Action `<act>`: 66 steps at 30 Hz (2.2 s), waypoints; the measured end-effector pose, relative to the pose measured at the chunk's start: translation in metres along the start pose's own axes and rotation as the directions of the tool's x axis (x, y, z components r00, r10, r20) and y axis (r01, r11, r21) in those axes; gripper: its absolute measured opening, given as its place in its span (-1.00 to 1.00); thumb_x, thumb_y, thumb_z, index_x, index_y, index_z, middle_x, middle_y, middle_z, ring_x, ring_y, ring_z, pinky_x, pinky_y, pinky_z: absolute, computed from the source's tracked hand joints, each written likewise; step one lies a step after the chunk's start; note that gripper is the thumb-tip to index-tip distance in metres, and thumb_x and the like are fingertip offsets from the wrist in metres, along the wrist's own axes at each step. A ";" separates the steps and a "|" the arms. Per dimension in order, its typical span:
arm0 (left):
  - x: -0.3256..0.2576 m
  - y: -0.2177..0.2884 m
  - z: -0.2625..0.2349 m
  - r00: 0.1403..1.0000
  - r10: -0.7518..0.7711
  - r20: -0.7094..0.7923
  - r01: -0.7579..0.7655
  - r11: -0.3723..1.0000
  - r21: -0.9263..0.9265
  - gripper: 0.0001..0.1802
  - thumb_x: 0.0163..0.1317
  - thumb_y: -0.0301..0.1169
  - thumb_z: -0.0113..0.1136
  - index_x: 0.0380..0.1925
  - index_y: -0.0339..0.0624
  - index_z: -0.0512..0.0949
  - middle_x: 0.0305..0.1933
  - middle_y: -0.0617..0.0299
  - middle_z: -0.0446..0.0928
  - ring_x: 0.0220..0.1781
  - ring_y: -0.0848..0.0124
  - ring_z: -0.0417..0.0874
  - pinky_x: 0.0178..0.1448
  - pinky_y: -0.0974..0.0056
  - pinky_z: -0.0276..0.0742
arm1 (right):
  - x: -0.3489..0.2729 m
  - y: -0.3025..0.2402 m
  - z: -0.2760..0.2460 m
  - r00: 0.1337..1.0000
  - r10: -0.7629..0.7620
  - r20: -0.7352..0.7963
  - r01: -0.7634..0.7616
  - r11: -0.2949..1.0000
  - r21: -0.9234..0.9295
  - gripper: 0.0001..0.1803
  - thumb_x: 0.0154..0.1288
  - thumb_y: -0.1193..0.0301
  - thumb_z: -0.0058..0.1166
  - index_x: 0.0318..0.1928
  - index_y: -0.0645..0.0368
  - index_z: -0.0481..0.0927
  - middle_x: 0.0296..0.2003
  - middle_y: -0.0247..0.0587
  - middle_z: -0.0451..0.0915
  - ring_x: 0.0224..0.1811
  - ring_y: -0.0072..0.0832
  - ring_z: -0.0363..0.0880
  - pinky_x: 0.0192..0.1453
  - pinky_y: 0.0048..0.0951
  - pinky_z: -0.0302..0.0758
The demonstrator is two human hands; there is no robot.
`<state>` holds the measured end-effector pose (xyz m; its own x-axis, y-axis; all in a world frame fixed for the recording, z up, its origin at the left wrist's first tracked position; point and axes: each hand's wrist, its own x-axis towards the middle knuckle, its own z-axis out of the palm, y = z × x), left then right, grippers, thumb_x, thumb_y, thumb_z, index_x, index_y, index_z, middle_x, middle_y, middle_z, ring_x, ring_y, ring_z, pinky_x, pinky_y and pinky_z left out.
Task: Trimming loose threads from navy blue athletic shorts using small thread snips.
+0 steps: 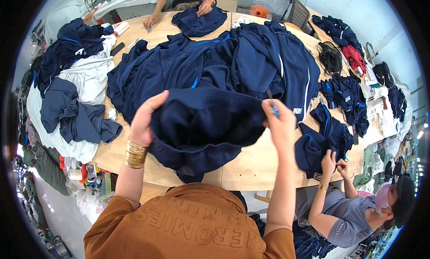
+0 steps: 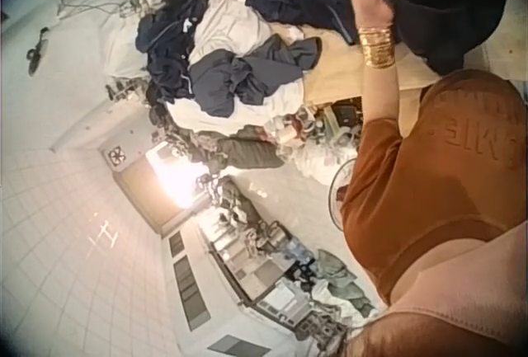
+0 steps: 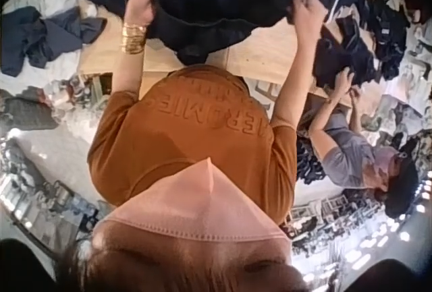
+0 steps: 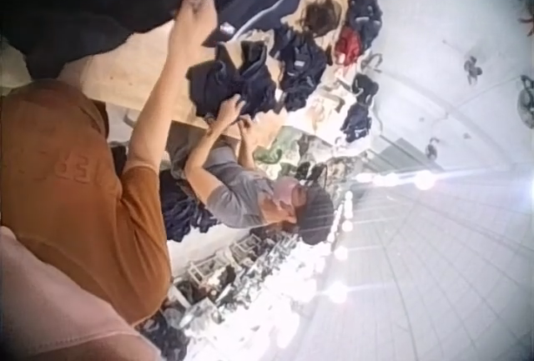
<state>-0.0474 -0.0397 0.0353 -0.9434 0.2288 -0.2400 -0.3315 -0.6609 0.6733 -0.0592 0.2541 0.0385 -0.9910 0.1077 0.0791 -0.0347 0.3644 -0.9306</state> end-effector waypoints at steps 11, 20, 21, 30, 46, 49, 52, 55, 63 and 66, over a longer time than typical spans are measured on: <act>-0.003 -0.010 0.016 0.960 0.200 0.194 -0.195 0.980 -0.046 -0.70 0.30 -0.40 -0.03 -0.02 -0.33 0.42 -0.07 0.26 0.48 0.00 0.52 0.48 0.11 0.45 0.36 | -0.067 0.013 0.080 0.808 -0.307 0.503 0.214 0.948 0.235 -0.69 -0.06 0.53 0.30 -0.25 0.27 0.52 -0.42 -0.32 0.49 -0.40 -0.63 0.41 -0.27 -0.63 0.38; 0.026 -0.021 0.035 0.677 -0.045 0.734 -0.620 0.503 0.602 -0.27 0.07 0.19 0.08 0.11 -0.07 0.36 0.23 0.20 0.32 0.35 0.27 0.20 0.42 -0.07 -0.45 | -0.040 -0.060 0.009 0.634 -0.367 0.681 0.122 0.917 0.380 -0.82 0.01 0.60 0.20 -0.37 0.23 0.46 -0.59 -0.46 0.32 -0.53 -0.72 0.20 -0.48 -0.63 0.16; 0.028 -0.019 0.036 0.667 -0.212 0.714 -0.554 0.499 0.666 -0.34 0.07 0.09 0.16 0.05 -0.15 0.41 0.09 0.22 0.45 0.26 0.28 0.33 0.43 -0.04 -0.33 | -0.034 -0.073 0.002 0.587 -0.386 0.712 0.149 0.915 0.374 -0.83 -0.01 0.59 0.22 -0.38 0.26 0.49 -0.55 -0.48 0.38 -0.52 -0.72 0.24 -0.46 -0.63 0.20; 0.019 0.056 0.032 0.723 -0.356 0.592 -0.354 0.545 0.760 -0.71 0.13 -0.30 0.24 -0.49 -0.38 0.50 -0.55 0.44 0.41 -0.44 0.65 0.33 -0.30 0.47 0.32 | -0.008 -0.069 -0.070 0.778 0.056 0.625 -0.155 0.982 0.105 -0.80 -0.23 0.59 0.32 -0.50 0.30 0.57 -0.59 -0.45 0.51 -0.51 -0.75 0.39 -0.38 -0.69 0.31; -0.001 0.126 -0.010 0.921 0.023 0.388 -0.360 0.427 0.830 -0.65 0.14 -0.30 0.19 -0.70 -0.18 0.32 -0.64 0.51 0.18 -0.55 0.69 0.11 -0.46 0.50 0.06 | -0.001 -0.062 -0.109 0.866 -0.048 0.498 0.030 0.999 0.045 -0.68 -0.30 0.42 0.41 -0.63 0.14 0.44 -0.67 -0.61 0.28 -0.59 -0.78 0.17 -0.50 -0.65 0.05; -0.005 0.130 -0.010 0.915 0.016 0.402 -0.372 0.420 0.828 -0.66 0.12 -0.31 0.20 -0.69 -0.21 0.34 -0.63 0.50 0.19 -0.54 0.68 0.14 -0.46 0.48 0.10 | -0.001 -0.065 -0.107 0.885 -0.058 0.462 0.030 0.997 0.067 -0.69 -0.32 0.41 0.41 -0.61 0.14 0.46 -0.66 -0.61 0.31 -0.58 -0.78 0.21 -0.49 -0.66 0.09; -0.008 0.119 0.005 0.924 -0.044 0.380 -0.346 0.328 0.879 -0.69 0.10 -0.32 0.23 -0.66 -0.24 0.37 -0.63 0.46 0.22 -0.54 0.65 0.19 -0.43 0.47 0.17 | -0.006 -0.075 -0.094 0.914 -0.026 0.406 -0.025 0.992 0.120 -0.73 -0.30 0.44 0.40 -0.56 0.16 0.53 -0.61 -0.55 0.41 -0.54 -0.75 0.30 -0.43 -0.64 0.20; 0.007 0.083 0.033 0.760 -0.486 0.431 -0.449 0.086 0.889 -0.57 0.07 -0.24 0.27 -0.07 -0.17 0.50 -0.12 0.19 0.56 -0.09 0.42 0.56 0.01 0.34 0.47 | -0.005 -0.083 -0.064 0.850 -0.087 0.519 0.047 0.995 0.089 -0.76 -0.21 0.46 0.37 -0.49 0.21 0.57 -0.57 -0.49 0.47 -0.48 -0.70 0.36 -0.34 -0.61 0.27; -0.008 -0.027 0.054 0.742 -0.359 0.566 -0.293 0.585 0.756 -0.63 0.15 -0.24 0.23 -0.24 -0.37 0.53 -0.34 0.29 0.56 -0.25 0.58 0.48 -0.08 0.41 0.42 | -0.005 -0.075 -0.013 0.757 -0.229 0.612 0.169 0.973 0.156 -0.82 -0.09 0.52 0.31 -0.45 0.30 0.56 -0.59 -0.49 0.46 -0.46 -0.79 0.31 -0.38 -0.65 0.27; -0.018 -0.038 0.048 0.827 -0.285 0.485 -0.109 0.765 0.635 -0.69 0.17 -0.28 0.22 -0.31 -0.37 0.56 -0.39 0.36 0.55 -0.32 0.64 0.47 -0.17 0.46 0.45 | -0.015 -0.047 0.000 0.890 -0.224 0.397 0.223 0.974 0.049 -0.86 0.01 0.50 0.24 -0.41 0.26 0.56 -0.57 -0.41 0.48 -0.47 -0.73 0.37 -0.33 -0.62 0.32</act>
<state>-0.0187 0.0154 0.0477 -0.6880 0.7239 -0.0513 -0.1539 -0.0764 0.9851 -0.0428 0.2354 0.0809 -0.9258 -0.3525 0.1369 -0.2610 0.3336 -0.9058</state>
